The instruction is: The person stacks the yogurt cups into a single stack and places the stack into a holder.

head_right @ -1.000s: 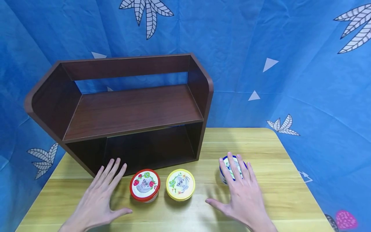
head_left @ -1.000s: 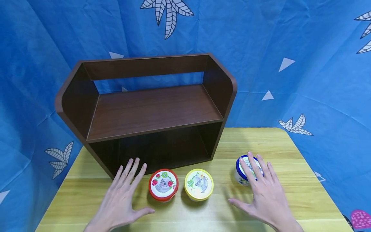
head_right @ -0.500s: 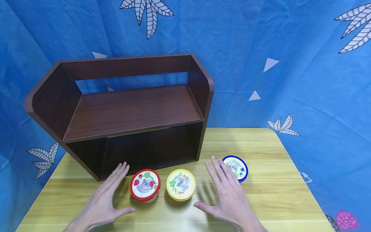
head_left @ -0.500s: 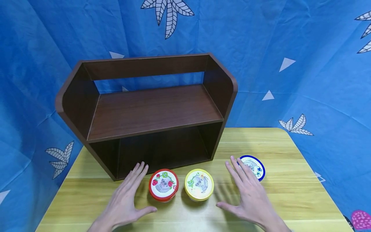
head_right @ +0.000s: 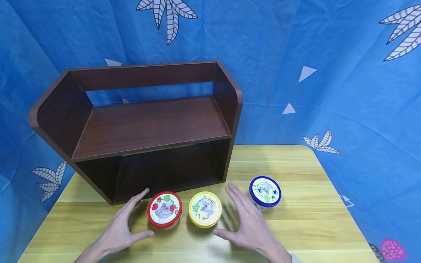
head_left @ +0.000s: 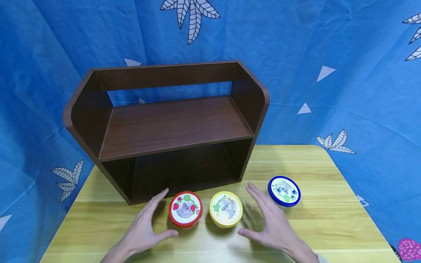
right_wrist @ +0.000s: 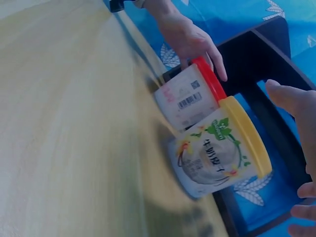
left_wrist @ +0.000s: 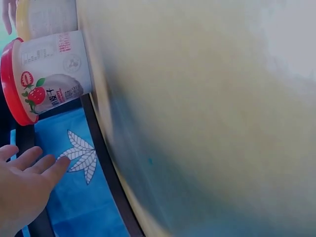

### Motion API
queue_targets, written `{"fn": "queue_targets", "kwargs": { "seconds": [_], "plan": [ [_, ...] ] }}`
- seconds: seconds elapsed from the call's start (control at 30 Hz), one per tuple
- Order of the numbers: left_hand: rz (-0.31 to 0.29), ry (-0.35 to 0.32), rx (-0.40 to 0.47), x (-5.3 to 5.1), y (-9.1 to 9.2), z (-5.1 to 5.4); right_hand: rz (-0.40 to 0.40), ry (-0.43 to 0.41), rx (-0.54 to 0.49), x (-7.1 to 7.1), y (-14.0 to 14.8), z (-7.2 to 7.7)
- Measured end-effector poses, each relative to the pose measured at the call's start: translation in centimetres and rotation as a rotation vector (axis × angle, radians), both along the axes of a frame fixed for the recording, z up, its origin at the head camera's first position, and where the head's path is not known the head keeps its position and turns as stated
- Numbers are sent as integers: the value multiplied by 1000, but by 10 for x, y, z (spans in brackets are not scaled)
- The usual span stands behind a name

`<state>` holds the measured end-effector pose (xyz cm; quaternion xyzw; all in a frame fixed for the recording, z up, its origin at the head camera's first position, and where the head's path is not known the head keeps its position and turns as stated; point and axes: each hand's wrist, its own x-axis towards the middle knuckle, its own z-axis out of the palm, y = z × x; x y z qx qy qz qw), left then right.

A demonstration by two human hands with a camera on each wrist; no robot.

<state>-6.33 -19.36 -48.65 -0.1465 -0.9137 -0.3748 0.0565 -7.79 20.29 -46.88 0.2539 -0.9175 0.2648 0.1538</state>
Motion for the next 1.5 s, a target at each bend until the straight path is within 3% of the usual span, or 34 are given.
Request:
{"fn": "queue_targets", "kwargs": {
  "seconds": [0.23, 0.5, 0.63, 1.0, 1.33, 1.5],
  "plan": [
    [-2, -59, 58, -3, 2, -3, -16, -174, -74, -3, -5, -9],
    [-24, -124, 128, -6, 6, -8, 2, -292, -150, -7, -10, -16],
    [-42, -163, 180, -9, 8, -8, 33, -328, -186, -9, -14, -20],
    [-38, -276, 214, -13, 11, -6, 65, -400, -255, -14, -23, -28],
    [-74, -273, 238, -14, 14, -8, 73, -446, -300, -18, -25, -31],
    [-53, -303, 255, -17, 15, -7, 80, -446, -327, -18, -25, -33]
  ]
}}
